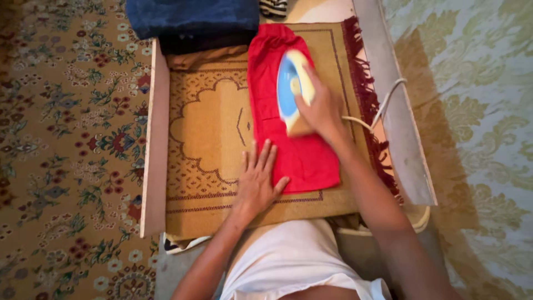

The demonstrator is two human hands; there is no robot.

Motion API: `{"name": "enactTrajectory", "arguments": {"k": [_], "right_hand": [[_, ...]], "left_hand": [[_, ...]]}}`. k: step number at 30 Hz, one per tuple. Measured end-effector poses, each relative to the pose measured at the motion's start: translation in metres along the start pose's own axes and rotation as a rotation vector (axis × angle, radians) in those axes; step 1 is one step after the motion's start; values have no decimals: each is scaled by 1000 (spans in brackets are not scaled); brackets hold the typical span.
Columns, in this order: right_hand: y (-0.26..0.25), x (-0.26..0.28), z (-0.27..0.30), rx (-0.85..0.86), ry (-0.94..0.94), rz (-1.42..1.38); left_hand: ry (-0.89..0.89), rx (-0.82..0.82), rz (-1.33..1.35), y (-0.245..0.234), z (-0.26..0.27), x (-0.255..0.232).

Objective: The person irons a pair of red shorts on an ironing board. They move the iron across the fabric by hand and fold the shorts to reach different areas.

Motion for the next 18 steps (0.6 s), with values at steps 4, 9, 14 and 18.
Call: {"name": "enactTrajectory", "arguments": {"k": [4,9,14,18], "right_hand": [[-10,18,75,251,142,-177],[13,34,54,-81,-156,-26],[44,34,-31,-64,-40,24],[28,36,1,-87,-174,19]], "left_hand": [[-80,-17,-48,-5,4,5],[-80,5,-72,-6,7,1],[-83,-11,-89,-2,7,2],[-99,-39,-50,0,5,5]]}}
Point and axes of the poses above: each hand's wrist, its own z-axis away from the middle knuckle, its own y-axis out of the palm, x = y × z, the point moved 3 cm from there along -z, towards the middle knuckle, and after that the axes turned 6 degrees about z, right-handed, at the moved point
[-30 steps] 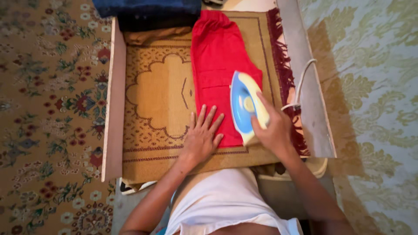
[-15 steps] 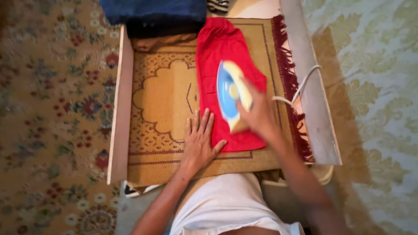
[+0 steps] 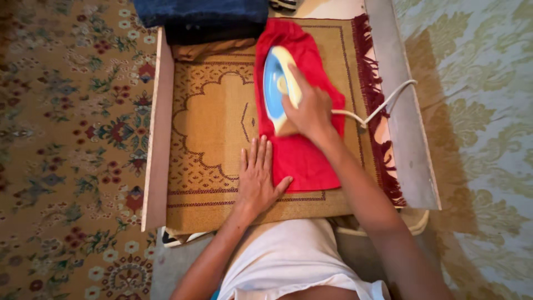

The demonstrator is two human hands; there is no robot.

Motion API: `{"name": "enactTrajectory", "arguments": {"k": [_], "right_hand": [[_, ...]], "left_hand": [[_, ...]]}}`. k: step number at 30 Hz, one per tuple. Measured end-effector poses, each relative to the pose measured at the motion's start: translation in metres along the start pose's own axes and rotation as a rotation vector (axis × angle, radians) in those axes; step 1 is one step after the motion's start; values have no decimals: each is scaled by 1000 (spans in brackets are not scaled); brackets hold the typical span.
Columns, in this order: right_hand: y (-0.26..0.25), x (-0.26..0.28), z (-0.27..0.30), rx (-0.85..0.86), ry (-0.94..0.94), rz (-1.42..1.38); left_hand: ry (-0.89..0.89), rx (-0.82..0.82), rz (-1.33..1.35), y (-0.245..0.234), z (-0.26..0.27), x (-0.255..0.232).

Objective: The person irons a pair of red shorts on an ironing board. They move the iron across the fabric by hand and fold the shorts to reach different areas.

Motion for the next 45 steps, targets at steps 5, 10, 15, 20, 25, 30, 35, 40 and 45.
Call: {"name": "enactTrajectory", "arguments": {"k": [5,10,15,20,25,30,35,40,45], "right_hand": [[-36,13,65,246,120,-42],[-8,6,21,63,44,104],[11,-22,-44,63,131,-17],[-4,-74,-15,-41,56,-246],[-22,-149,-9,-224,319,-901],[-31,-182,-45,112,466,-1282],[-3,-187,-68,4,443,-1014],[41,-220,-69,-238,331,-701],[53,-236,-61,-356,208,-464]], "left_hand": [[-28,21,-34,3,3,1],[29,-51,-1,-5,8,-4],[78,77,130,-15,18,-11],[111,30,144,-22,14,-14],[95,79,178,-30,10,-15],[-112,-23,342,-32,-4,-3],[-53,-205,291,-19,-32,16],[-241,-39,134,-3,-46,21],[-278,33,129,9,-43,20]]}}
Point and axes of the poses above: each hand's wrist, its own z-axis away from the middle knuckle, its own y-axis out of the palm, x = y × z, the point moved 3 cm from there along -z, towards the middle knuckle, and after that the axes turned 6 degrees about z, right-handed, at the moved point
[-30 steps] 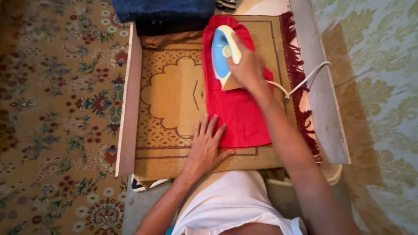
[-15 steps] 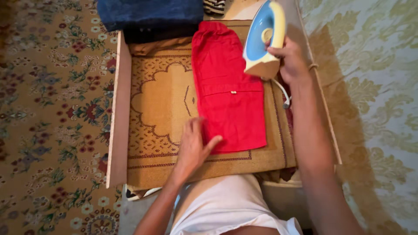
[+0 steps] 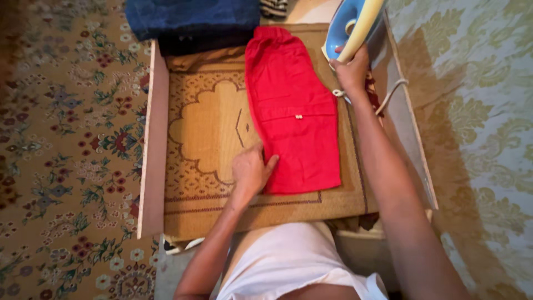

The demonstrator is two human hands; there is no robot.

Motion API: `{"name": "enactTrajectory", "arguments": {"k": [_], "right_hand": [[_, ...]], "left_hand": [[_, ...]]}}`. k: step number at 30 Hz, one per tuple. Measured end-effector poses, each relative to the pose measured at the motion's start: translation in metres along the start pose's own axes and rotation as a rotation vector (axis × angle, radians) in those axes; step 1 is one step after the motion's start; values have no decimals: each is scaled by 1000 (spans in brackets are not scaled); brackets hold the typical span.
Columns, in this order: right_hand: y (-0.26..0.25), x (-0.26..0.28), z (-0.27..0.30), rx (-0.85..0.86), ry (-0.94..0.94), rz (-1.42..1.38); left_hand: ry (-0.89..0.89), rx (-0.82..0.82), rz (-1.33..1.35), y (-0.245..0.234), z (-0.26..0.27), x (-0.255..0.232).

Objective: The person irons a pair of red shorts on an ironing board. They move the iron across the fabric by hand and fold the shorts to reach different areas.

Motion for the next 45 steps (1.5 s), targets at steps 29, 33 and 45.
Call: {"name": "enactTrajectory", "arguments": {"k": [29,33,45], "right_hand": [[185,141,6,622,82,663],[153,128,-44,396,332,-156],[86,12,3,120,140,-14]], "left_hand": [[180,-105,734,-59,54,-37],[404,-226,628,-95,73,-67],[630,134,289,-2,63,-104]]}}
Point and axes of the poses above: each hand's wrist, its own z-axis away from the middle knuckle, its own y-axis out of the palm, x = y × z, the point moved 3 cm from there along -z, towards the middle knuckle, and after that the axes turned 6 degrees about z, right-handed, at the moved point
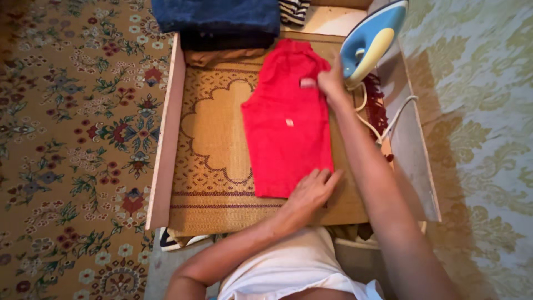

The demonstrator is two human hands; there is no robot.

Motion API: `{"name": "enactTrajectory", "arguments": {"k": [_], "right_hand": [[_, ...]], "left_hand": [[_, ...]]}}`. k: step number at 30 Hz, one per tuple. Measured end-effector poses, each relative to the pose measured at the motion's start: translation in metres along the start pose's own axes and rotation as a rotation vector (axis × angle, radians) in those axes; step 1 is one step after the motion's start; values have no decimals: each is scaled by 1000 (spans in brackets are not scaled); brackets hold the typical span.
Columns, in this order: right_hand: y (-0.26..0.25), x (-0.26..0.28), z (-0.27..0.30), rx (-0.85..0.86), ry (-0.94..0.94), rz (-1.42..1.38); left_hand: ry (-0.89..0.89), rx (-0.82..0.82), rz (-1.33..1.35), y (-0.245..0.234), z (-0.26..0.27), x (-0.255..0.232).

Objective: The person irons a pair of red shorts on an ironing board. They move the iron across the fabric by hand and fold the shorts to reach different areas.

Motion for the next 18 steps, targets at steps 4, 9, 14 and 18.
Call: {"name": "enactTrajectory", "arguments": {"k": [4,9,14,18], "right_hand": [[5,-13,6,42,40,69],[4,-1,-19,-98,-65,158],[-20,35,36,200,-283,560],[-70,74,114,377,-8,727]], "left_hand": [[-34,108,82,26,11,18],[-98,-154,-101,-22,17,36],[-411,-366,-321,-56,24,70],[-469,-378,-162,-55,28,90]]}}
Point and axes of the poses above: each hand's wrist, its own z-axis away from the middle knuckle, its own y-axis out of the palm, x = y × z, the point moved 3 cm from there along -z, towards the middle knuckle, and after that the axes turned 6 degrees about z, right-handed, at the moved point
